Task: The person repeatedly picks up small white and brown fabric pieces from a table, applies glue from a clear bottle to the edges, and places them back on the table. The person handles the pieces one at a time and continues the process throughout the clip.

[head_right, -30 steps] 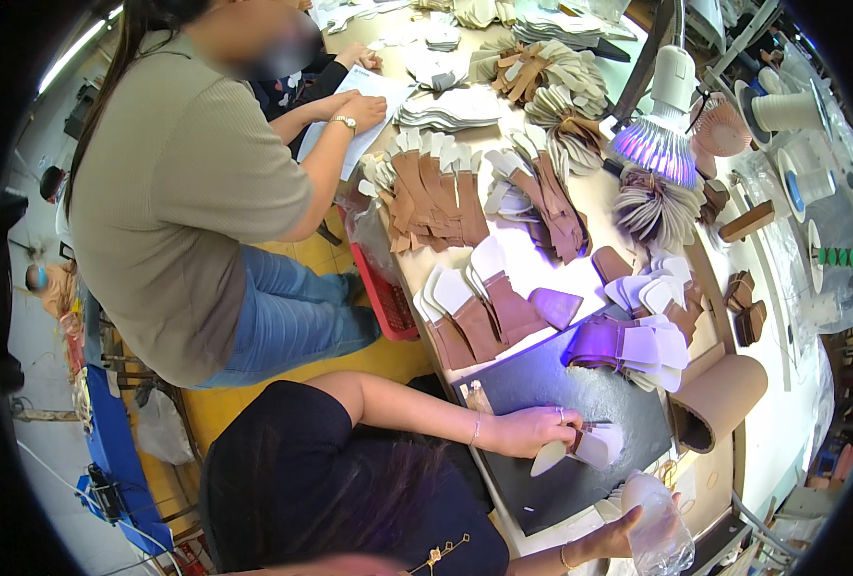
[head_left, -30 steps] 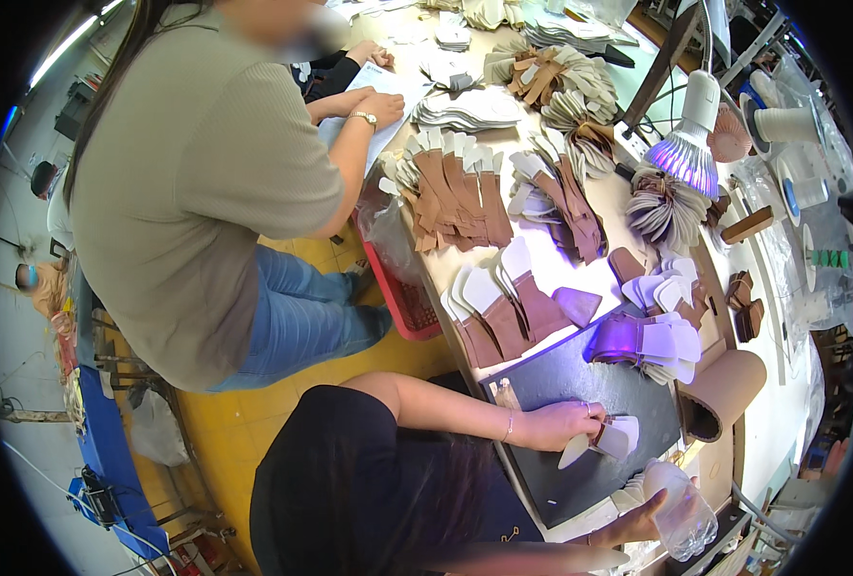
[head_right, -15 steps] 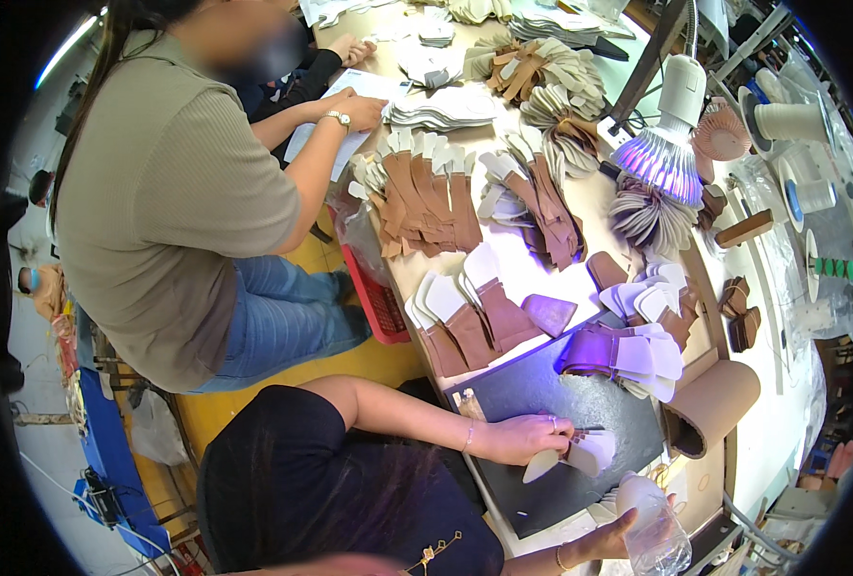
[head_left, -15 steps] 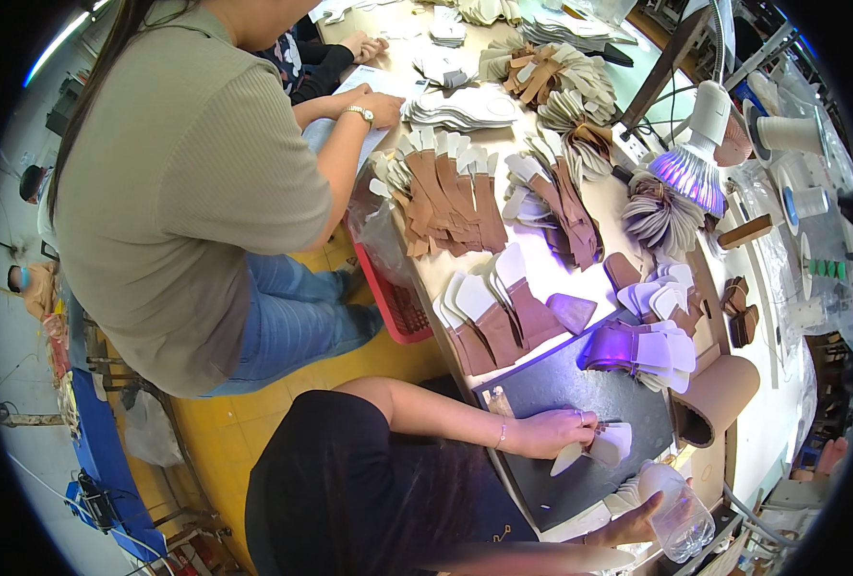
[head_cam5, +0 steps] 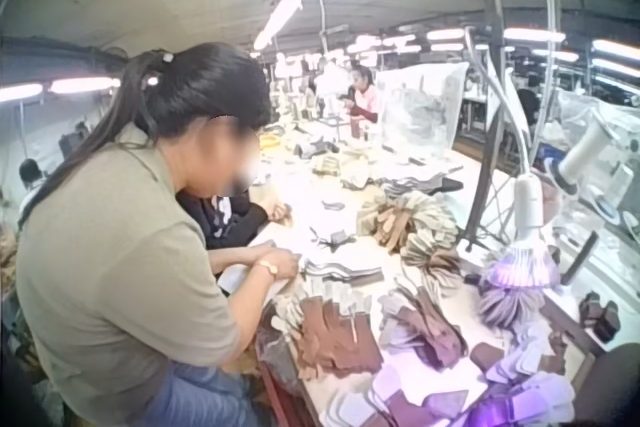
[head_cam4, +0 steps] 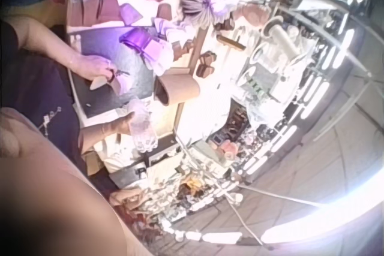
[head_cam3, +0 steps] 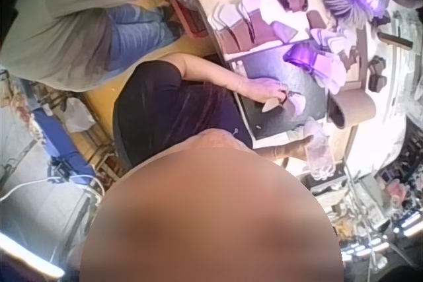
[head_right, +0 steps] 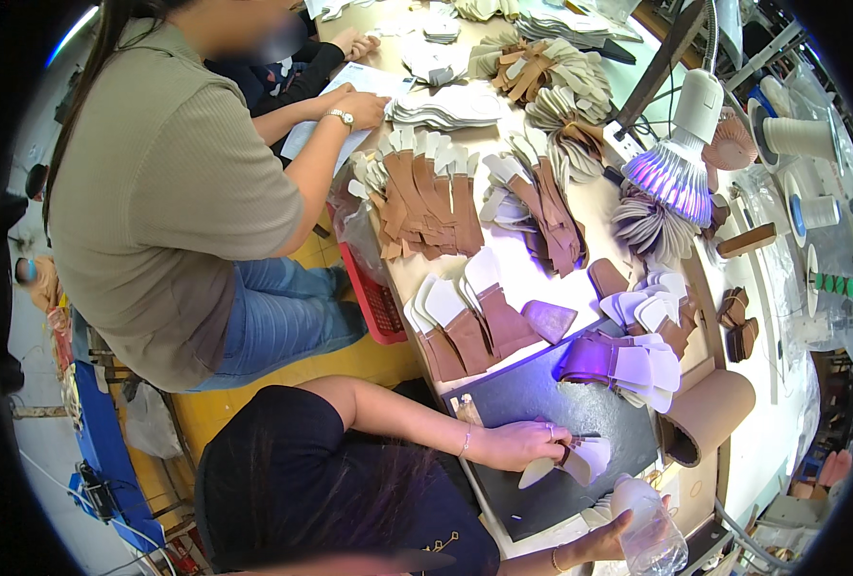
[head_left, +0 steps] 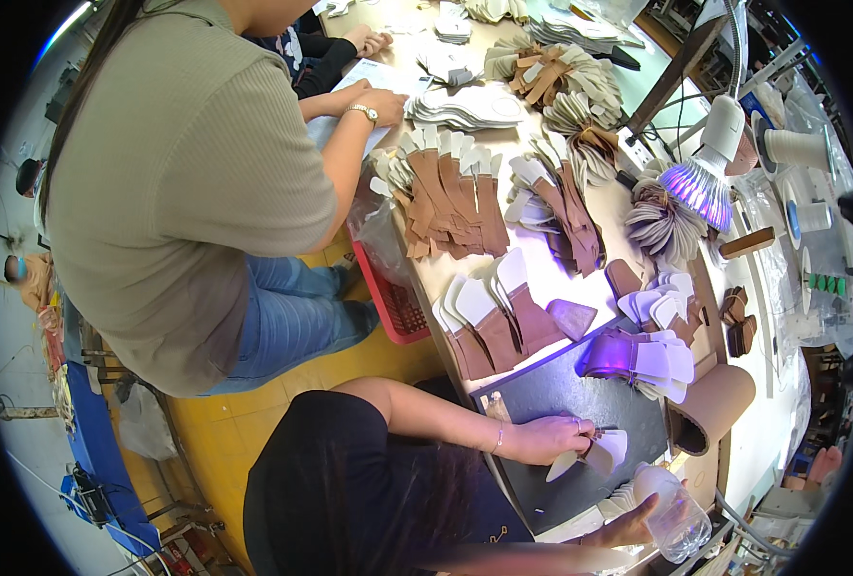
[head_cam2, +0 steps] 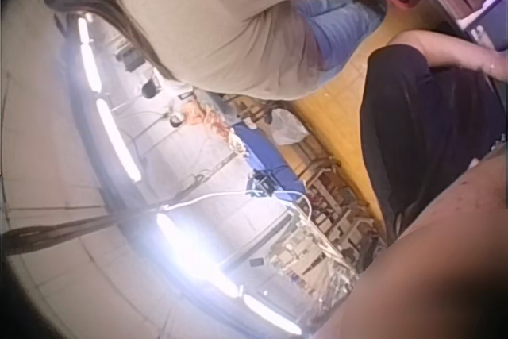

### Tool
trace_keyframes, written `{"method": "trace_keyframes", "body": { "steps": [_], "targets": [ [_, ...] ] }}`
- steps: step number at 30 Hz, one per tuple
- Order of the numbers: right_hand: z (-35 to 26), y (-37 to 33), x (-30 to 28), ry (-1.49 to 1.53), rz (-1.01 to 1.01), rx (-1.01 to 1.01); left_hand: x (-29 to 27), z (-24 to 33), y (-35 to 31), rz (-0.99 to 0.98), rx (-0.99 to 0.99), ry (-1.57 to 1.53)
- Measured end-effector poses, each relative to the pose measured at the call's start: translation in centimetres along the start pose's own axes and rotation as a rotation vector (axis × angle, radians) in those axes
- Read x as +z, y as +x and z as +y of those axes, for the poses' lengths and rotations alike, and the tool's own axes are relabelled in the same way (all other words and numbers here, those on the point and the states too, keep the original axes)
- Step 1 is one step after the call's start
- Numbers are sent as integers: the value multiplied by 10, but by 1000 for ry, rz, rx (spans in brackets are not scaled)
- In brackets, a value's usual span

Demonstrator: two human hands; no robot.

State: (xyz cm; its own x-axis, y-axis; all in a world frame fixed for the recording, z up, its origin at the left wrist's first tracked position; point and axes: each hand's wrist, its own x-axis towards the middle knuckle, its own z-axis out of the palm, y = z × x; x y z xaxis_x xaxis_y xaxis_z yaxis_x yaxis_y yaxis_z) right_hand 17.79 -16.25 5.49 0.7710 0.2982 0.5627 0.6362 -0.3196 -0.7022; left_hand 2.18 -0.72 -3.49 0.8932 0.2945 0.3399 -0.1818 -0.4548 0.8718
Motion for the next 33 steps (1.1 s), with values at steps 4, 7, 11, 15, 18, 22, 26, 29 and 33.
{"method": "trace_keyframes", "body": {
  "steps": [4,7,11,15,18,22,26,29,33],
  "targets": [
    [1,0,0,14,-11,-5,0,0,-1,-30,-34,-6],
    [-1,-1,1,22,4,6,0,1,-1,-27,-31,2],
    [-3,-2,0,31,10,-1,0,0,-2,-7,-2,38],
    [-2,-4,-2,52,32,-7,3,-3,-2,-24,3,76],
    [0,-6,-6,66,45,21,5,-3,-3,-20,11,113],
    [3,-8,-13,57,52,2,5,-3,-4,-25,27,159],
    [8,-9,-20,40,64,29,4,-3,-4,-25,60,205],
    [14,-10,-23,42,70,18,5,-3,-5,-28,62,197],
    [22,-14,-28,46,66,17,7,-6,-6,-25,70,212]
  ]
}}
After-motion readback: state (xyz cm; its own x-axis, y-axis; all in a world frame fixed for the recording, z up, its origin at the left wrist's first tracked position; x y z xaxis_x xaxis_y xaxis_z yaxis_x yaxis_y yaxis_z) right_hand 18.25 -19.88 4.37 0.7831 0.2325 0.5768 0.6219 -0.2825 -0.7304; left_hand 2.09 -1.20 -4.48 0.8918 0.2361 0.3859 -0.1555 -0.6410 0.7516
